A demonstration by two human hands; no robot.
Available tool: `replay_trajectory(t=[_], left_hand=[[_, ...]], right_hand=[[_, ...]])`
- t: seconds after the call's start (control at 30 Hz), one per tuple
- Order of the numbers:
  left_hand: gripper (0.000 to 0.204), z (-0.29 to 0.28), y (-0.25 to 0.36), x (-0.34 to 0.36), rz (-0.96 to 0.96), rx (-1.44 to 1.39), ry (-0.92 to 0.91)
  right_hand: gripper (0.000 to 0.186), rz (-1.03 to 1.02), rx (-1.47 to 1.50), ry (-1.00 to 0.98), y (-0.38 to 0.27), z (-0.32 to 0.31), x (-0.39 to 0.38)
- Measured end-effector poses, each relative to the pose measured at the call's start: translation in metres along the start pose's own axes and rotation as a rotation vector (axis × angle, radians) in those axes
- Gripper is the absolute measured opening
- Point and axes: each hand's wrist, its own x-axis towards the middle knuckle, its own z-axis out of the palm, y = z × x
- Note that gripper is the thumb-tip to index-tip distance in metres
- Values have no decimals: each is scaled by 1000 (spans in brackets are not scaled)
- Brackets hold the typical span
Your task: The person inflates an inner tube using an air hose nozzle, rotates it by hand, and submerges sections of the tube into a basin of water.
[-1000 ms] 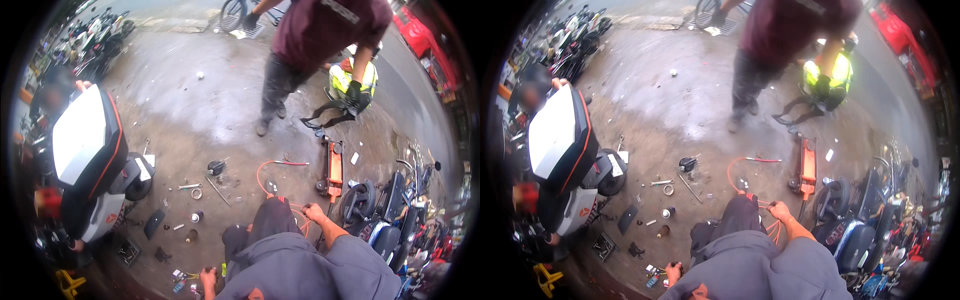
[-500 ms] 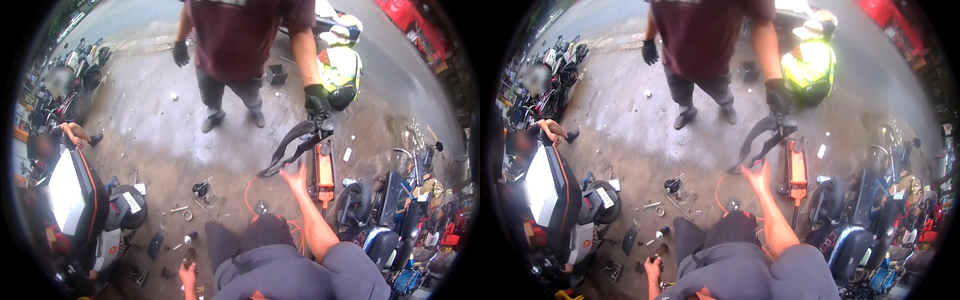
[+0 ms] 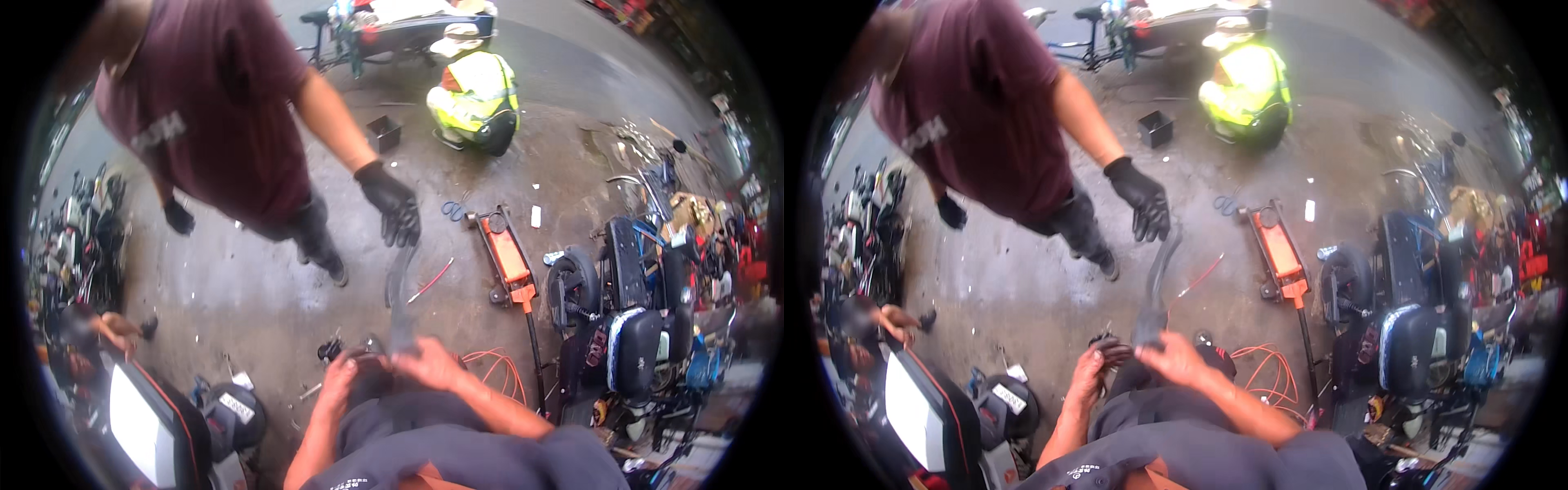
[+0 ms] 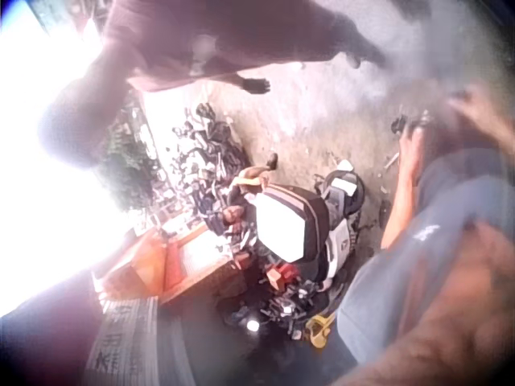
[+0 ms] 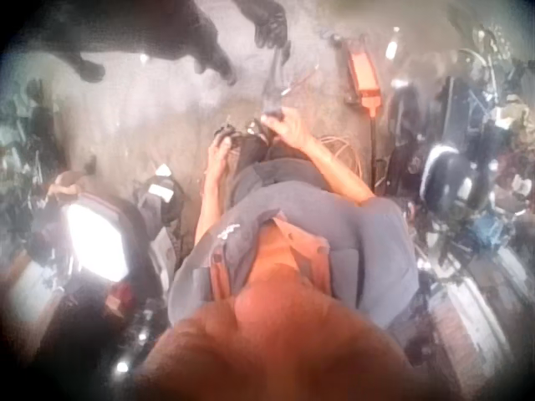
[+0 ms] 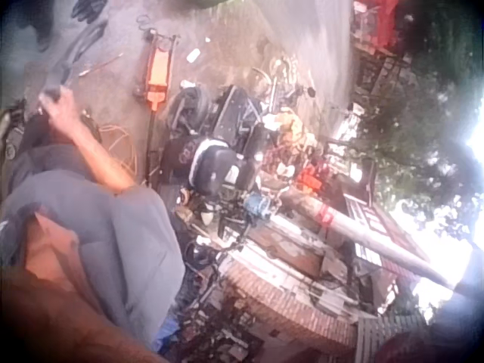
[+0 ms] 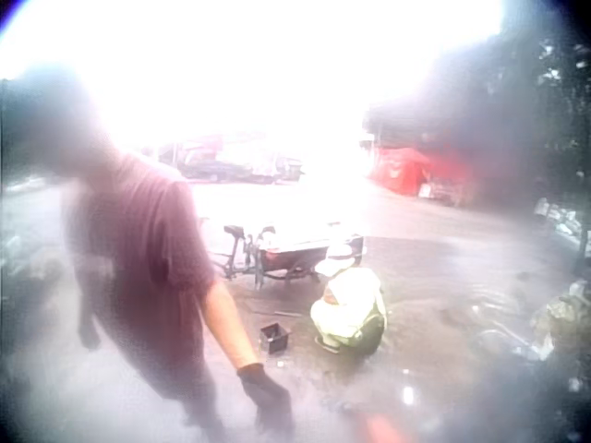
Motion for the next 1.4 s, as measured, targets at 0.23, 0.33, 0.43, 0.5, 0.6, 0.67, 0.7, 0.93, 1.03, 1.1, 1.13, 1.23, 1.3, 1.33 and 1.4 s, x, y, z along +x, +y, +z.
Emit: replay_trajectory(t=[0.23, 0.33, 0.43, 0.5, 0.6, 0.67, 0.7, 0.93, 1.03, 1.1, 1.13, 1.23, 1.3, 1.33, 1.4], left_hand=[[49, 79, -2, 56, -726, -416, -74], [42, 112, -2, 80, -700, -380, -47], [31, 149, 16, 106, -582, -322, 64], [26, 170, 34, 114, -292, -196, -14], [30, 207, 48, 121, -130, -204, -35], [35, 230, 49, 113, -154, -254, -87], [37, 241, 49, 110, -178, -271, -149], [55, 271, 76, 128, 226, 4, -253], [70, 275, 76, 170, -204, -293, -269], [65, 274, 74, 199, -408, -390, -371], [62, 272, 73, 211, -465, -334, -366], [56, 263, 83, 256, -252, -259, -406], [46, 262, 91, 289, -196, -220, -435], [45, 265, 92, 309, -386, -232, -467], [43, 273, 98, 343, -785, -244, -255]], right_hand=[[27, -99, -414, -108, 15, 8, -52], [30, -109, -392, -41, 20, -17, -66], [38, -108, -370, 131, 31, -47, -69], [47, -169, -352, 296, 39, -67, -74], [53, -108, -213, 479, 45, -92, -73], [55, -121, -179, 552, 44, -104, -73], [55, -196, -223, 589, 41, -111, -70], [21, -437, -331, 571, 2, -150, -47], [22, -550, -316, 604, -18, -162, -35], [21, -472, -274, 641, -24, -169, -25], [21, -420, -258, 657, -24, -171, -18], [37, -312, -189, 830, -9, -176, 3], [57, -188, -239, 940, 14, -175, 16], [56, -101, -180, 1009, 30, -172, 20], [54, 193, -66, 1135, 65, -168, 30]])
